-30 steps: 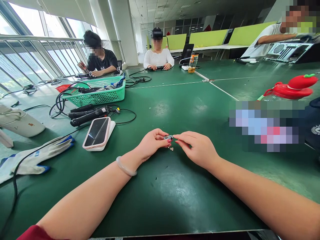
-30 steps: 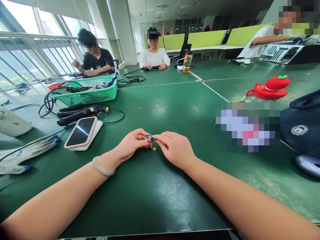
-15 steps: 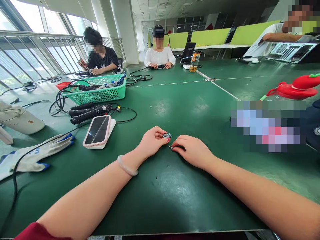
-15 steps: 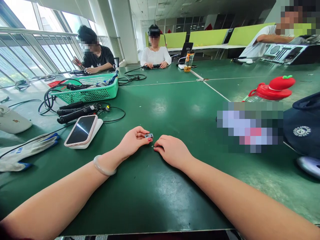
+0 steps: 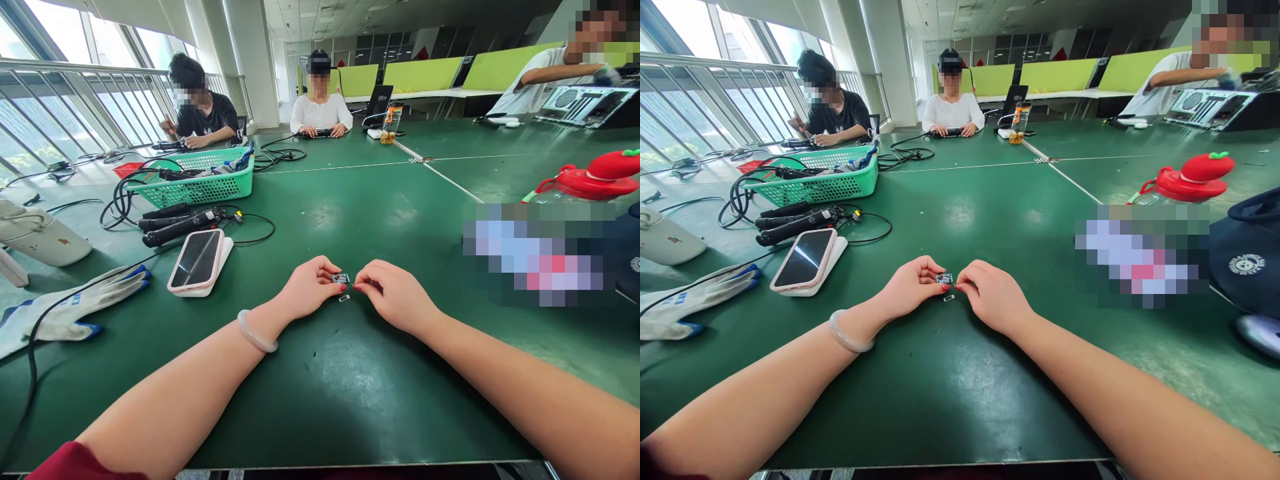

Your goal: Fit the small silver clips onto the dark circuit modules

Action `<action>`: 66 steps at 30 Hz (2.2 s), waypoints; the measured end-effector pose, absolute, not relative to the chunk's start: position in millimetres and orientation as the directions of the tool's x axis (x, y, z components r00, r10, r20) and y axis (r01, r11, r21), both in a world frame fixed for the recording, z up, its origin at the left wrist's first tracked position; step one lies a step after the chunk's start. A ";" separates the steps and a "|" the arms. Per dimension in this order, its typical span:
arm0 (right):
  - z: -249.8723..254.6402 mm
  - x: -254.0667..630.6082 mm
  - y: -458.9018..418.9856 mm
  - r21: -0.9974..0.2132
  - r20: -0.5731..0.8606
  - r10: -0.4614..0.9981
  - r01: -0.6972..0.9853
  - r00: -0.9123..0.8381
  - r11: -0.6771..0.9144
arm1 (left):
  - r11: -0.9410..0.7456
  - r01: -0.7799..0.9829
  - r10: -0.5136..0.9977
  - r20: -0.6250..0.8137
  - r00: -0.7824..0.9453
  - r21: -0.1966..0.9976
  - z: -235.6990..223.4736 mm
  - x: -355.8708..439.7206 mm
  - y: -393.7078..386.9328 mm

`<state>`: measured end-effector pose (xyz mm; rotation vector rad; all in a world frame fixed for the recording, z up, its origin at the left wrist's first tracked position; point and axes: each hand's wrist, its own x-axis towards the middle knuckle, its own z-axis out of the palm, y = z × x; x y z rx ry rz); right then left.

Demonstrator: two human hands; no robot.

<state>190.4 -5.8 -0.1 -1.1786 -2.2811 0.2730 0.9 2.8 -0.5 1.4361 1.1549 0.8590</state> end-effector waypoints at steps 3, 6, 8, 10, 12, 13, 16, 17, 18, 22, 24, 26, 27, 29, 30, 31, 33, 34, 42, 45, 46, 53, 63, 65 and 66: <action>0.8 189.2 -7.7 -0.400 0.474 0.756 0.654 -0.452 0.642 | -0.008 0.216 0.950 -0.060 0.306 0.976 -1.7 0.9 1.8; 0.1 186.5 -9.7 -0.337 0.525 0.701 0.639 -0.482 0.691 | -0.060 0.274 0.949 -0.031 0.315 0.960 -0.5 1.2 -1.0; -0.6 184.9 -10.4 -0.283 0.543 0.671 0.643 -0.504 0.712 | -0.097 0.314 0.946 -0.011 0.323 0.945 2.0 1.7 -3.1; -1.3 183.9 -10.6 -0.234 0.563 0.646 0.650 -0.517 0.723 | -0.127 0.345 0.940 0.001 0.342 0.930 5.0 2.2 -4.8; -1.9 183.8 -10.3 -0.198 0.580 0.626 0.655 -0.522 0.730 | -0.150 0.373 0.932 0.006 0.363 0.916 7.5 2.5 -5.7; -2.2 183.9 -10.1 -0.185 0.587 0.617 0.656 -0.523 0.732 | -0.161 0.382 0.929 0.009 0.370 0.910 8.4 2.6 -5.8; -3.0 184.9 -9.7 -0.161 0.598 0.600 0.653 -0.532 0.740 | -0.178 0.398 0.926 0.017 0.376 0.900 8.9 2.6 -5.9; -3.1 185.2 -9.8 -0.160 0.599 0.598 0.652 -0.533 0.741 | -0.180 0.400 0.927 0.018 0.375 0.899 8.6 2.6 -5.9; -3.0 185.5 -10.0 -0.164 0.596 0.601 0.652 -0.533 0.741 | -0.178 0.401 0.928 0.017 0.373 0.899 8.1 2.6 -6.0; -1.1 185.5 -11.5 -0.224 0.550 0.654 0.662 -0.520 0.715 | -0.168 0.388 0.927 0.012 0.374 0.906 7.5 3.3 -6.8; 0.2 185.3 -12.1 -0.264 0.519 0.686 0.668 -0.509 0.695 | -0.167 0.381 0.926 0.012 0.378 0.909 8.1 3.7 -7.0; 0.9 185.4 -12.2 -0.293 0.501 0.707 0.670 -0.500 0.682 | -0.164 0.373 0.923 0.009 0.384 0.913 8.8 3.9 -7.0; 1.1 185.5 -12.1 -0.301 0.495 0.712 0.670 -0.499 0.679 | -0.160 0.367 0.923 0.007 0.385 0.916 9.0 3.9 -6.9; 1.2 186.0 -11.8 -0.310 0.485 0.717 0.668 -0.501 0.676 | -0.152 0.354 0.923 0.004 0.385 0.923 8.9 3.8 -6.6; 1.2 186.3 -11.7 -0.312 0.480 0.718 0.668 -0.503 0.676 | -0.150 0.349 0.923 0.005 0.385 0.925 8.6 3.7 -6.4; 1.1 186.4 -11.6 -0.312 0.474 0.720 0.668 -0.507 0.676 | -0.152 0.347 0.922 0.006 0.387 0.926 8.3 3.6 -6.3; 1.2 186.5 -11.7 -0.312 0.460 0.723 0.668 -0.515 0.675 | -0.164 0.355 0.919 0.012 0.394 0.920 7.6 3.3 -6.0; 1.3 186.4 -11.8 -0.311 0.454 0.724 0.669 -0.520 0.675 | -0.170 0.361 0.917 0.014 0.398 0.917 7.4 3.2 -5.9; 3.2 183.6 -12.9 -0.251 0.435 0.709 0.682 -0.555 0.687 | -0.185 0.378 0.912 0.015 0.410 0.907 6.9 3.1 -6.2; 2.5 183.7 -13.0 -0.238 0.441 0.703 0.683 -0.558 0.691 | -0.178 0.374 0.912 0.010 0.411 0.910 7.4 3.5 -6.3; 2.3 183.8 -13.0 -0.236 0.443 0.702 0.683 -0.558 0.691 | -0.174 0.375 0.912 0.005 0.411 0.911 7.5 3.6 -6.2; 1.3 185.0 -13.3 -0.250 0.452 0.690 0.663 -0.565 0.706 | -0.177 0.364 0.914 0.015 0.406 0.914 5.6 3.1 -5.2; 4.6 191.2 -12.1 -0.318 0.418 0.742 0.680 -0.524 0.660 | -0.075 0.310 0.971 -0.001 0.238 0.948 1.8 0.2 0.1; 2.8 191.6 -11.0 -0.336 0.348 0.767 0.693 -0.538 0.638 | -0.073 0.302 0.981 0.014 0.193 0.951 0.3 -1.0 2.3; 1.7 191.6 -10.5 -0.344 0.317 0.774 0.695 -0.548 0.632 | -0.070 0.299 0.984 0.017 0.178 0.952 -0.4 -1.4 3.3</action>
